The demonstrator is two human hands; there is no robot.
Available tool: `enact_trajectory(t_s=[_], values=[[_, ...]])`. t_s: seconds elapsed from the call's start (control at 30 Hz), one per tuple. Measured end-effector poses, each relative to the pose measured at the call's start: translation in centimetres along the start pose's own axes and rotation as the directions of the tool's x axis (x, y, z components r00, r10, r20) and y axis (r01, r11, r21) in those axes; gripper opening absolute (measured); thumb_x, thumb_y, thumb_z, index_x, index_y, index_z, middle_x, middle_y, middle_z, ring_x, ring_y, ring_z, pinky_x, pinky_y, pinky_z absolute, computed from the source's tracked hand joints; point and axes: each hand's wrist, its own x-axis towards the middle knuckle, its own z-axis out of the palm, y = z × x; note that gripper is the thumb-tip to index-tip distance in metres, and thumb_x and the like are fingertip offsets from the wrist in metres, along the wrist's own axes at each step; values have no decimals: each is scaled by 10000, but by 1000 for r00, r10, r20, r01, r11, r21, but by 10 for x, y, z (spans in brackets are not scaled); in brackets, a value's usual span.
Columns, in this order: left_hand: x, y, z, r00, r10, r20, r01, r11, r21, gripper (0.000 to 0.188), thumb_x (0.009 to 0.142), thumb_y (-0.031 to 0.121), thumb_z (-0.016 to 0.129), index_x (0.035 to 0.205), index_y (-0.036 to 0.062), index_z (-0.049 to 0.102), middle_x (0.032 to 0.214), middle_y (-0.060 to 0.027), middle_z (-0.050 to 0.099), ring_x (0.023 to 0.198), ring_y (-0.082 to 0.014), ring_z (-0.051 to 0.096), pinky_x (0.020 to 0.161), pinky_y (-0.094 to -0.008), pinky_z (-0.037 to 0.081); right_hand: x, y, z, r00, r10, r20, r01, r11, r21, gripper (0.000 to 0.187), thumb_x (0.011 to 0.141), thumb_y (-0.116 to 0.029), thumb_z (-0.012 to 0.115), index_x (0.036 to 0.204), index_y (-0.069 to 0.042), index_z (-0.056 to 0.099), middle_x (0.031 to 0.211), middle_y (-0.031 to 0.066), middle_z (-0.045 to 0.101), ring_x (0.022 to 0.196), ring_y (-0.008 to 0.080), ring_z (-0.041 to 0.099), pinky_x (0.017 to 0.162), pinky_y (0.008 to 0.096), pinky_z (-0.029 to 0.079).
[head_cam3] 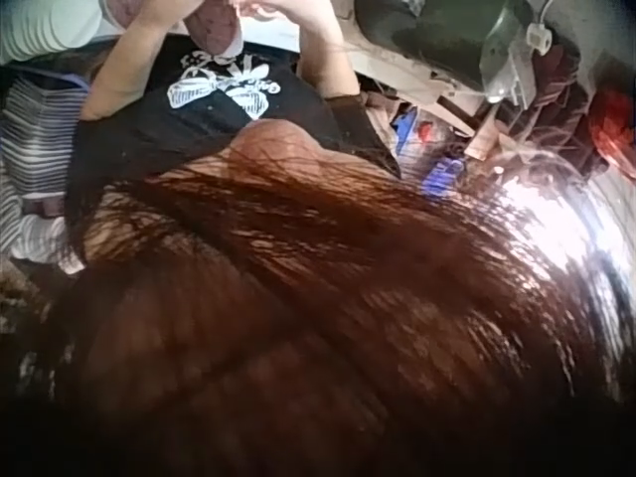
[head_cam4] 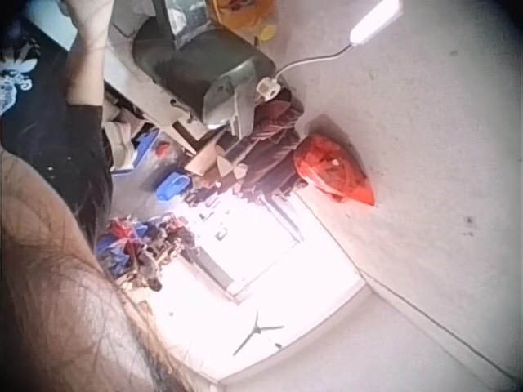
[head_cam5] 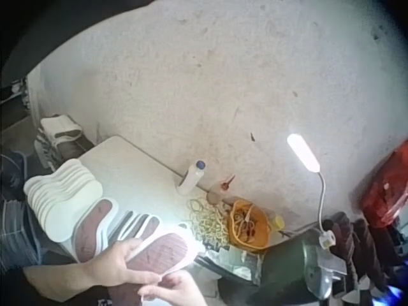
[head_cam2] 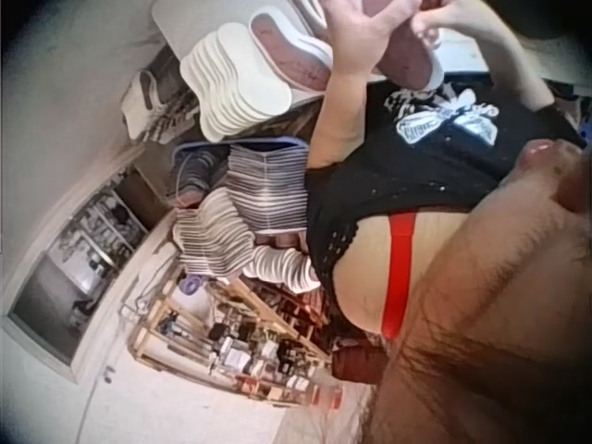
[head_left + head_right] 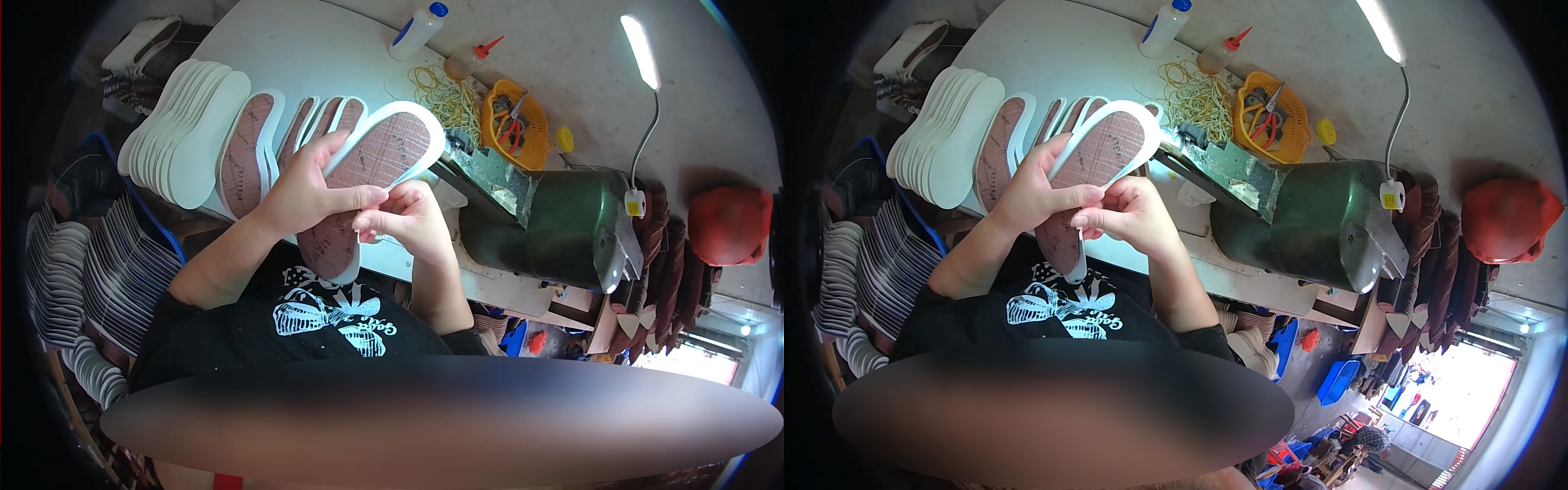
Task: The recorder is seen manually attaching insoles to the inner part of shoe uppers at a workstation.
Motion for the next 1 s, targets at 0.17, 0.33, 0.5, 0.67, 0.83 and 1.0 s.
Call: enact_trajectory(t_s=[0.17,0.33,0.5,0.67,0.83,1.0], values=[[0,7,5,995,-93,41,102,922,-373,449,739,180,753,1088,-29,564,971,-74,622,917,-124,574,826,-268,460,7,13,2,988,-51,145,-2,938,346,208,756,-29,720,917,37,607,779,71,645,729,136,635,674,272,531],[-1,6,2,996,84,-43,-85,996,-5,431,749,194,747,1066,-32,562,934,-91,636,852,-134,603,775,-266,483,2,8,-4,979,42,197,-90,966,240,181,788,-59,701,915,36,613,809,73,657,753,133,634,696,267,525],[-4,10,-2,994,86,-71,-41,877,480,420,750,194,746,1045,-38,559,927,-93,644,836,-130,612,763,-268,487,-2,4,12,983,-76,-170,-5,901,-433,115,827,-84,666,856,25,642,819,75,669,747,127,637,653,248,506],[1,1,9,983,60,-171,-78,992,-101,368,766,110,722,1060,-34,555,956,-74,643,867,-121,605,788,-264,481,-12,23,3,997,-22,-67,31,991,134,116,839,-90,655,857,18,615,747,5,617,689,58,565,634,207,461],[8,-8,15,968,112,-222,-108,994,31,387,762,117,729,1071,-30,548,959,-88,645,880,-130,606,793,-275,481,-16,11,5,993,70,-98,-75,996,-45,121,841,-97,655,856,18,619,759,0,621,702,51,554,640,195,450],[31,-7,19,948,139,-288,-131,990,47,369,789,112,703,1087,-23,533,980,-74,628,887,-111,589,804,-261,469,-15,18,6,956,-60,-286,-8,973,-231,189,861,-124,638,960,33,600,847,-2,638,759,57,569,680,205,463]])
